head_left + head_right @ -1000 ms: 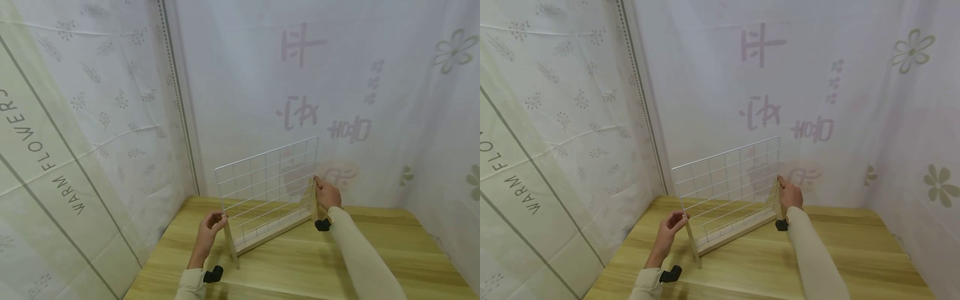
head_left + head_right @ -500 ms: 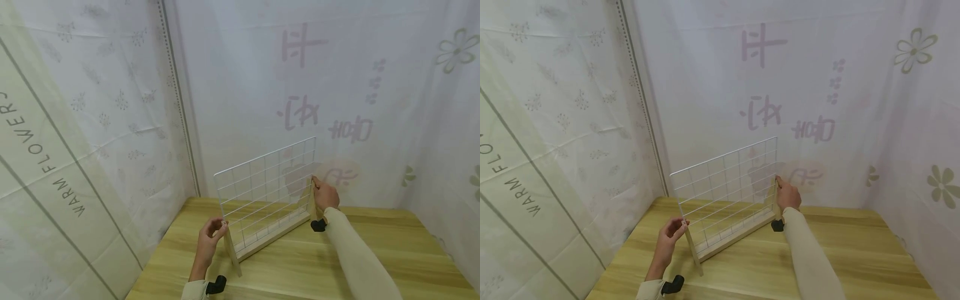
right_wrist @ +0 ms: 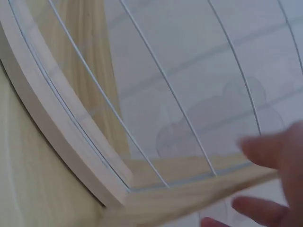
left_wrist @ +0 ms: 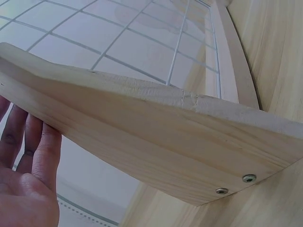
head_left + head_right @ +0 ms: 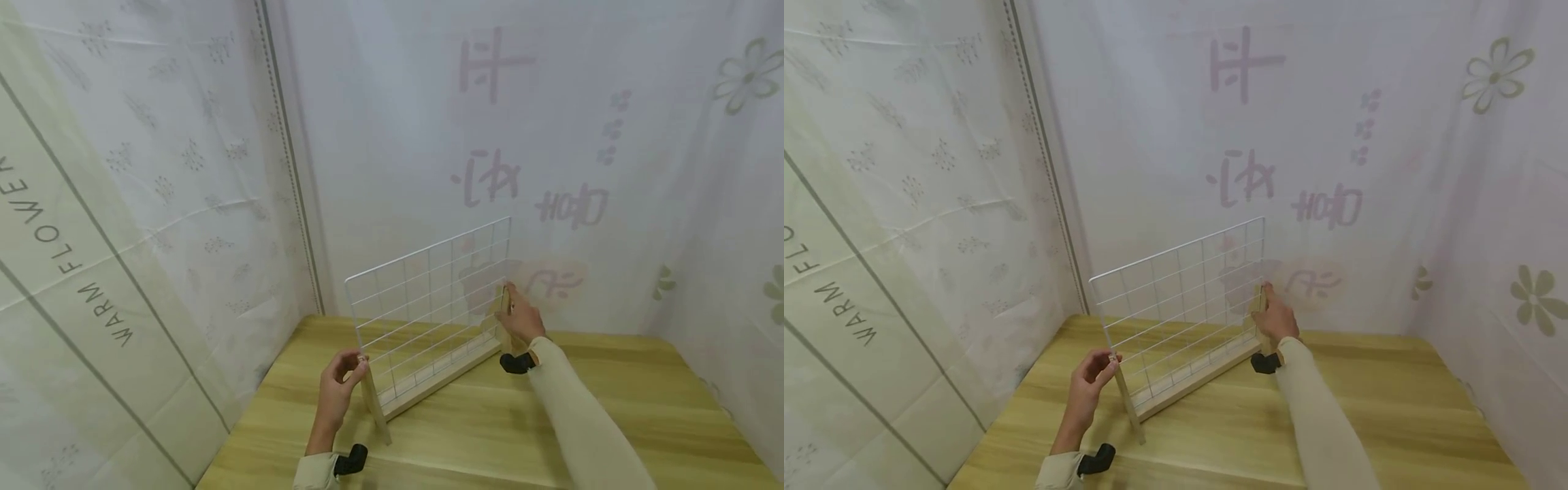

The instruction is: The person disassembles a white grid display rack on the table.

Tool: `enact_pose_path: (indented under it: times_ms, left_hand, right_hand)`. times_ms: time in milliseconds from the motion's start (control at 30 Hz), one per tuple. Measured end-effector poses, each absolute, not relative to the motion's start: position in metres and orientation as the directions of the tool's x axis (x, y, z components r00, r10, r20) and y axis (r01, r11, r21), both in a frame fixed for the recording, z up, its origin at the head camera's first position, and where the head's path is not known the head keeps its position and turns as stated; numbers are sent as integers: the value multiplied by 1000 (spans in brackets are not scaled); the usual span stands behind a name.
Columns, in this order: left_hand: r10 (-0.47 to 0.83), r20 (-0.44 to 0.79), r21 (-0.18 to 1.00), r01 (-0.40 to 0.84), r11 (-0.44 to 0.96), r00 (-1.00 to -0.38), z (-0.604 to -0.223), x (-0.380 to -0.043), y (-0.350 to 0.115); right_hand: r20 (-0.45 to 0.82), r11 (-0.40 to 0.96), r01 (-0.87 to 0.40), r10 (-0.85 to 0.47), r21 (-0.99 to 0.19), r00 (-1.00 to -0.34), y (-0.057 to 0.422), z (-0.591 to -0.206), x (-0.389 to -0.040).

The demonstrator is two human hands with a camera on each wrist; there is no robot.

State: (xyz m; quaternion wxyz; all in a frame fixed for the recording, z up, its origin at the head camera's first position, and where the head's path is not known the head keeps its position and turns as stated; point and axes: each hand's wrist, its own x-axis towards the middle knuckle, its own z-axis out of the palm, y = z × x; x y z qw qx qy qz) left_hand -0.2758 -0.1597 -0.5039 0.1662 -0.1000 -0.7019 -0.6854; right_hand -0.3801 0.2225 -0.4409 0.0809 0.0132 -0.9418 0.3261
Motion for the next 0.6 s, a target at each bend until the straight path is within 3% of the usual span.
enact_pose_path:
  times_ms: [233,600]
  left_hand:
    - [-124,356,934,356,24,-926,-498,-277,-159]
    - [-139,334,941,337,-1,-932,-504,-273,-155]
  right_hand:
    - [262,606,-49,268,-794,-927,193,-457,-369]
    - [176,412,-41,296,-910,-939,165,-485,-366]
